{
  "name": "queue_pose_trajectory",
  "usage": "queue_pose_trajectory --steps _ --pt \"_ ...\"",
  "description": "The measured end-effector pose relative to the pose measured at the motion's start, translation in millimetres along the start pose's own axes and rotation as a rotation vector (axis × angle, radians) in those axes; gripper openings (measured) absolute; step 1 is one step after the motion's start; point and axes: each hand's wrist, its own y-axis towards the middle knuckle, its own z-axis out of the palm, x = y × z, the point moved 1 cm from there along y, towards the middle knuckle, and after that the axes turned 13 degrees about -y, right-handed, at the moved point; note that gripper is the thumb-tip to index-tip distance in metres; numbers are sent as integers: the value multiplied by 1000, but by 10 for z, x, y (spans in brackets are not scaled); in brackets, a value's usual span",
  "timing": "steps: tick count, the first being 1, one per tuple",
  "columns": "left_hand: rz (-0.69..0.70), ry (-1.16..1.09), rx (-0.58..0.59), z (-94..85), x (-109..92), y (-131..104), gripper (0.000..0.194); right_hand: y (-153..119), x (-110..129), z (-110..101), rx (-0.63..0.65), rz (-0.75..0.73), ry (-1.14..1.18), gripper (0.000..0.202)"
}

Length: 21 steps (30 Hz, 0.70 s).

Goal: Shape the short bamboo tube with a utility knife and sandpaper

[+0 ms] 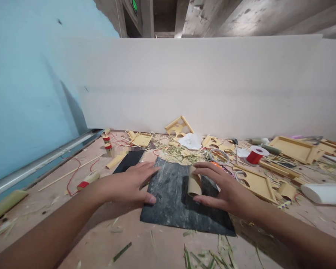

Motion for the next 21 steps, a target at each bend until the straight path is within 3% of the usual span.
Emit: queue_pose_trajectory --steps 4,12,18,21 --pt "82 8 -164 -20 7 33 52 6 -50 28 11 13 -17 48" --pt "118 -23 -244 -1 -19 63 32 28 -225 52 -39 88 -74 47" --pt "147 -63 -301 66 -35 118 32 53 -266 -22 -15 186 -120 39" --pt "144 -62 -300 198 -63 139 57 58 -281 -50 -30 280 -128 38"
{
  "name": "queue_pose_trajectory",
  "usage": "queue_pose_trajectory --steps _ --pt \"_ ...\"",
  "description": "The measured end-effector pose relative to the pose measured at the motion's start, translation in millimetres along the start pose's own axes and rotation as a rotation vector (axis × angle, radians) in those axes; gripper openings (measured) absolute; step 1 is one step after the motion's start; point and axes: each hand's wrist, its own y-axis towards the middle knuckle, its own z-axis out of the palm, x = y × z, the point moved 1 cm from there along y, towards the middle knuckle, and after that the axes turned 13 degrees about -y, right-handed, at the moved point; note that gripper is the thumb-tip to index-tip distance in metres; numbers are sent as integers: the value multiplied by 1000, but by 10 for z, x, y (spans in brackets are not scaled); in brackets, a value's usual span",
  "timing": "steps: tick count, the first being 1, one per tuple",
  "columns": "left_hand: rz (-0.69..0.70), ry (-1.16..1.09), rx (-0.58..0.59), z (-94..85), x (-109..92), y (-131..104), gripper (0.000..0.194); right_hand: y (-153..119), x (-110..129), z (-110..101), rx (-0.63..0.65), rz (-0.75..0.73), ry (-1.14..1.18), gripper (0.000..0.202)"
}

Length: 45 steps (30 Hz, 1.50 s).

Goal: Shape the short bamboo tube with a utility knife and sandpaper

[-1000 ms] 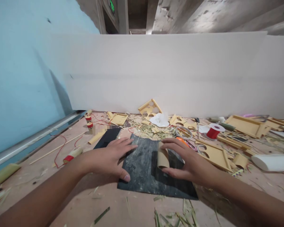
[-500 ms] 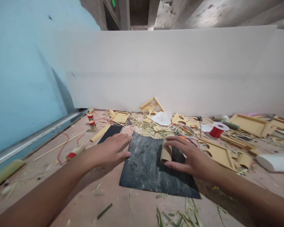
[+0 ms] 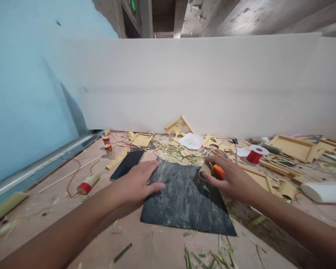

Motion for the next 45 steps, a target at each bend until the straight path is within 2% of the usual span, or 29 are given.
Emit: queue_pose_trajectory --steps 2,5,7,10,12,16,21,23,25,27,30,32,35,40,42,45 --pt "-3 12 47 98 -20 -21 78 1 -6 -3 -6 35 18 40" --pt "-3 26 136 186 -6 -41 90 1 -12 4 -13 51 28 43" --pt "34 18 141 191 53 -34 80 3 -15 5 -27 52 12 42" --pt "147 -19 99 159 150 -10 40 7 -3 -5 -13 27 -14 36" --pt "191 -41 66 150 158 -5 32 8 23 -15 51 -13 -20 33" --pt "96 -18 -5 196 28 -29 38 -8 98 -31 146 -102 -2 32" --pt "-29 21 0 282 -118 -59 68 -92 220 -58 183 -204 18 46" --pt "-64 26 19 295 -132 -66 76 -120 261 -90 215 -224 96 50" --pt "-71 25 49 295 -128 -71 81 -118 273 -135 213 -179 252 46" --pt "-57 5 83 282 -109 -75 84 -87 251 -174 236 -47 549 41" --pt "-15 -54 131 241 -71 -75 87 -34 213 -202 387 154 1150 55" --pt "-7 -96 182 205 -53 -72 90 -19 211 -217 472 202 1397 61" --pt "5 -174 267 151 -50 -70 87 -29 235 -240 504 232 1409 65" --pt "127 -281 357 131 -44 -65 64 -74 274 -262 521 252 1290 75" --pt "160 -250 324 155 -4 -47 53 -88 271 -273 504 191 1326 68" --pt "191 -140 166 192 71 -1 40 -105 251 -297 457 78 1363 45"
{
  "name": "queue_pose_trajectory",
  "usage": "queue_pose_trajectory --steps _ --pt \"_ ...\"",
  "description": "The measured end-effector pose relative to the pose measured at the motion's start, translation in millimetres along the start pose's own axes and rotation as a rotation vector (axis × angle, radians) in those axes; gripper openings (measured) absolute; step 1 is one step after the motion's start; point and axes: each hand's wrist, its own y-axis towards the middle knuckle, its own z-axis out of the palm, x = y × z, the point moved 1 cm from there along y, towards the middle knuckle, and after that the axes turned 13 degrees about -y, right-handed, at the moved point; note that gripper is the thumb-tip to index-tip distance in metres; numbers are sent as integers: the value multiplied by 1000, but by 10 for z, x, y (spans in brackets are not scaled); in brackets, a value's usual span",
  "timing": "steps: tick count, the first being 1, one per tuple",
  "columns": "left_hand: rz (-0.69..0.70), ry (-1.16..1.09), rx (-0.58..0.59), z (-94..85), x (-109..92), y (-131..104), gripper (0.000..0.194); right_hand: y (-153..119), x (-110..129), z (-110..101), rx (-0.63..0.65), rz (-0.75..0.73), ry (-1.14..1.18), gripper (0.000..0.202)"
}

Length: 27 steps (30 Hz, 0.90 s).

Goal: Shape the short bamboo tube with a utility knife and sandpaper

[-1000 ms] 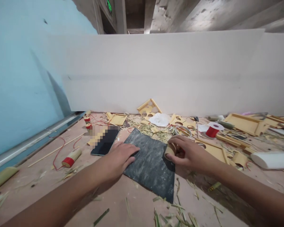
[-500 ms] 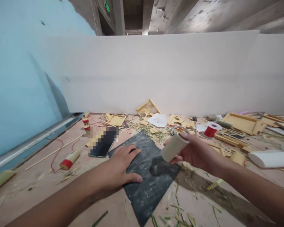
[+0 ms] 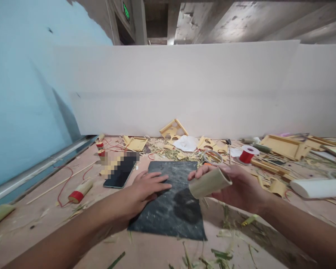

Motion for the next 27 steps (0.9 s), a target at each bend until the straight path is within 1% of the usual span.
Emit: queue_pose_trajectory --steps 1,3,6,7,9,12,14,16,19,22,25,27 --pt "4 34 -46 5 19 13 41 -8 4 -7 11 -20 -4 40" --pt "8 69 -117 13 24 36 43 -18 8 -22 30 -29 -18 39" --pt "-8 64 -152 34 -49 48 42 -21 -5 -38 22 -28 -100 47" --pt "-22 55 -143 45 -87 44 46 -22 -17 -39 11 -25 -164 50" --pt "-53 39 -97 76 -160 27 59 -24 -47 -24 -26 -36 -358 53" --pt "-76 38 8 131 -224 -13 87 -27 -95 45 -71 -164 -790 50" --pt "-78 30 64 160 -228 -37 98 -23 -133 106 -40 -247 -1031 55" --pt "-74 17 91 176 -214 -47 100 -10 -177 151 19 -244 -1157 64" --pt "-82 3 97 174 -201 -44 97 14 -226 169 41 -162 -1221 72" --pt "-106 -3 107 159 -218 -34 96 25 -232 172 56 -139 -1229 74" --pt "-136 12 134 151 -238 -29 98 24 -206 156 92 -165 -1243 65" --pt "-127 7 130 150 -238 -27 95 24 -183 103 54 -161 -1268 60"
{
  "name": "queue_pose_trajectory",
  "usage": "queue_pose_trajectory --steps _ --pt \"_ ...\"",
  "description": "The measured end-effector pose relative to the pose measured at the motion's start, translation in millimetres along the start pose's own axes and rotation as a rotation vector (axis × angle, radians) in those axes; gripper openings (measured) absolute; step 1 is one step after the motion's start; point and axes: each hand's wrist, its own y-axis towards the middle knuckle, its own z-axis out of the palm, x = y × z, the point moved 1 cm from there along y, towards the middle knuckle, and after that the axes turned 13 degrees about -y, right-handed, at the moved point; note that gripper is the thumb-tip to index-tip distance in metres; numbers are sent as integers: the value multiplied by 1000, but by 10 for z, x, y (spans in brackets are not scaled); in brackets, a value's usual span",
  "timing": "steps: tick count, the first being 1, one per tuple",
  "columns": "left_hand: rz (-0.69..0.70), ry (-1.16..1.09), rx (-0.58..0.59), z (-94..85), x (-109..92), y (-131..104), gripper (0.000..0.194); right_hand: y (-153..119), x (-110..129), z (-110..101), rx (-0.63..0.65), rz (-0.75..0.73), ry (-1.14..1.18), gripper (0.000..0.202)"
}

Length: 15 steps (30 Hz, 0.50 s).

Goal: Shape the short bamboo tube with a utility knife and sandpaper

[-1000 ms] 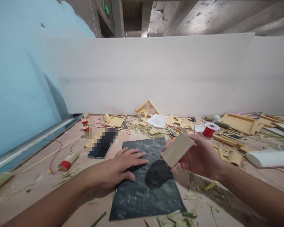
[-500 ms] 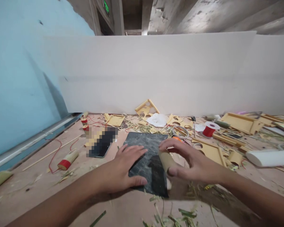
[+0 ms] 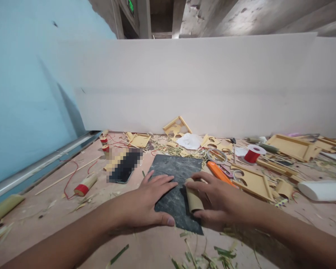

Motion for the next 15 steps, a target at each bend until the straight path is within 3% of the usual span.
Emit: queue_pose_trajectory --steps 4,6,11,15 --pt "51 -27 -27 -4 19 -3 92 -18 -169 -92 -180 148 -83 59" --pt "36 -29 -10 -9 26 -3 94 -17 -233 -100 -218 150 -97 53" --pt "-4 -28 12 -4 27 18 98 50 -282 26 -144 58 -81 47" --pt "5 -29 -48 29 39 32 83 67 -175 86 -134 56 -89 46"
